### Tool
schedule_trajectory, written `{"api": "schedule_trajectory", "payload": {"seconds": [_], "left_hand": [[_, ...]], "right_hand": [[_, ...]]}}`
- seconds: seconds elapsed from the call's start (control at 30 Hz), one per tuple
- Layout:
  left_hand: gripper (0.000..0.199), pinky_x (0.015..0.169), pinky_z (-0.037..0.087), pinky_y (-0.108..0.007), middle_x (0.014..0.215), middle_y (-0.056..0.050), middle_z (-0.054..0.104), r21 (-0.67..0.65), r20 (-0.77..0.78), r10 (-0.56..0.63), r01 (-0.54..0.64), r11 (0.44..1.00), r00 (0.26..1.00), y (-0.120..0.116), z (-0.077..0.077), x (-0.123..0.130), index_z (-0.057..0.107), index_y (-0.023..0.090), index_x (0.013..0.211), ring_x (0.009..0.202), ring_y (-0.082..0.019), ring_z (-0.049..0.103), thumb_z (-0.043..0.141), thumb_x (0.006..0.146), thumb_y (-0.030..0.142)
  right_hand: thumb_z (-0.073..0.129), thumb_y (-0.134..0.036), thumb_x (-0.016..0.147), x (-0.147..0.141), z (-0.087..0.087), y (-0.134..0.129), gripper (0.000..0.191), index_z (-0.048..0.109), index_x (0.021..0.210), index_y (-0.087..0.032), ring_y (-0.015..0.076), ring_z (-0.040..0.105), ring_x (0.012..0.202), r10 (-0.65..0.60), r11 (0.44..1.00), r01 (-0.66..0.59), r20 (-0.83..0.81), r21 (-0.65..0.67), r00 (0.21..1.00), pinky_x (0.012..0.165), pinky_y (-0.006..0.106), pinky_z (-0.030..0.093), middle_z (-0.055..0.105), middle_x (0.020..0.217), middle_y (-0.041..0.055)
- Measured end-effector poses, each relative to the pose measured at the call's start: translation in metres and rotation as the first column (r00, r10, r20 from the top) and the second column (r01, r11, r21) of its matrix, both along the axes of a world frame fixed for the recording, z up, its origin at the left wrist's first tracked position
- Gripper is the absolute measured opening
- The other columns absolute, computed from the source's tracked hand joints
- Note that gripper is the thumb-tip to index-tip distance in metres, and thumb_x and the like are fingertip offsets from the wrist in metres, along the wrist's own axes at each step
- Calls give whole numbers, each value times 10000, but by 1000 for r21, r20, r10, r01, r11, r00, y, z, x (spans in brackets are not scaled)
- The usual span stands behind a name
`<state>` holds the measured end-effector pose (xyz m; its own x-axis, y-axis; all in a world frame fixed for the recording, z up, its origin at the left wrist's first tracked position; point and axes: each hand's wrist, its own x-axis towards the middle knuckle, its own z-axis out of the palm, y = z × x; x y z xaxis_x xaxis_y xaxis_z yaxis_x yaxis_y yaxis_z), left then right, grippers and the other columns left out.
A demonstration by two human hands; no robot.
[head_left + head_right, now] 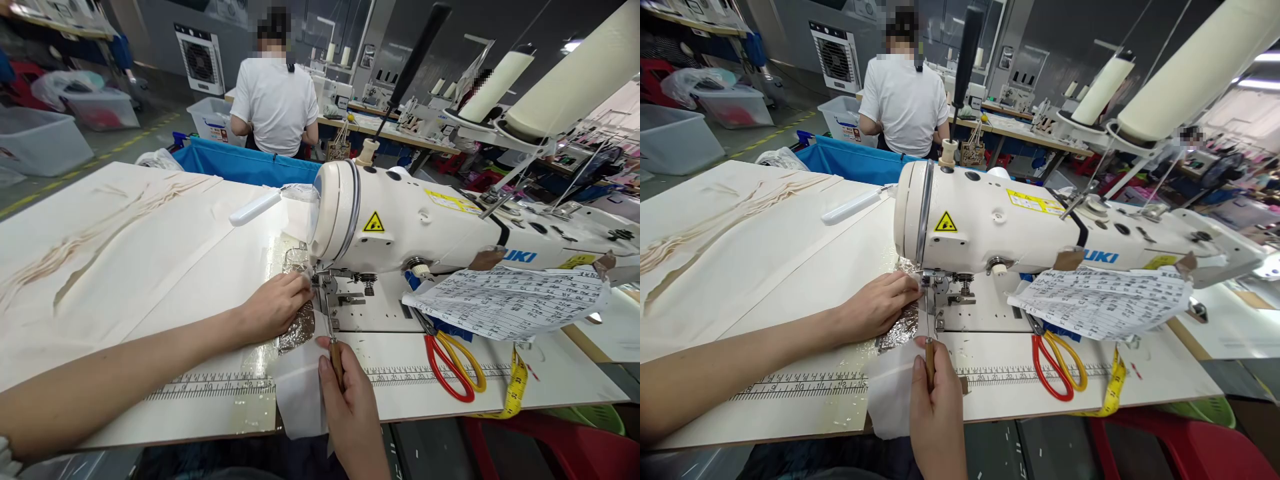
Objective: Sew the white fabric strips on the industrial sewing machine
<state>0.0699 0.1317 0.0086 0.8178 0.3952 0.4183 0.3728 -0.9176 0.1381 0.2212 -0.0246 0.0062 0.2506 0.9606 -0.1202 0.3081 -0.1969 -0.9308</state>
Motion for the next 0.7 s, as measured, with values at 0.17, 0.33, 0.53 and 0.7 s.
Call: {"api": "schedule_trajectory", "payload": {"seconds": [0.17, 0.33, 0.53, 0.7], "left_hand": [[339, 787, 536, -392, 1022, -141, 614, -10, 96, -28, 29, 1000, 995, -4, 4, -2, 599, 51, 1121, 927, -234, 538, 363, 880, 15], [270, 838, 526, -383, 1043, -130, 618, -12, 57, -92, 93, 996, 994, -5, 2, -1, 629, 75, 1062, 964, -233, 557, 404, 911, 82], [301, 835, 527, -410, 1095, -164, 604, 9, -65, 2, -1, 1000, 998, -4, -2, 2, 633, 57, 1092, 1001, -263, 564, 392, 916, 96], [338, 842, 513, -423, 1126, -179, 592, 2, -130, 48, -48, 999, 990, -3, -1, 3, 617, 39, 1162, 1042, -289, 561, 414, 913, 146]], "right_hand": [[412, -570, 908, 0, 7, 11, 460, 606, 1133, -219, 256, 631, 1137, 34, 999, -33, 37, -41, 999, 939, 348, 488, 682, 1216, 109], [399, -574, 899, 0, 10, 15, 476, 603, 1128, -210, 271, 636, 1128, 39, 998, -36, 60, -59, 997, 932, 378, 490, 669, 1249, 127], [428, -542, 932, -1, 6, 15, 385, 625, 1106, -260, 259, 606, 1195, -9, 999, 11, 42, -38, 999, 960, 363, 461, 677, 1261, 69], [441, -536, 930, -4, 8, 14, 378, 641, 1097, -263, 262, 603, 1207, -31, 999, 32, 46, -24, 998, 976, 365, 444, 695, 1240, 66]]}}
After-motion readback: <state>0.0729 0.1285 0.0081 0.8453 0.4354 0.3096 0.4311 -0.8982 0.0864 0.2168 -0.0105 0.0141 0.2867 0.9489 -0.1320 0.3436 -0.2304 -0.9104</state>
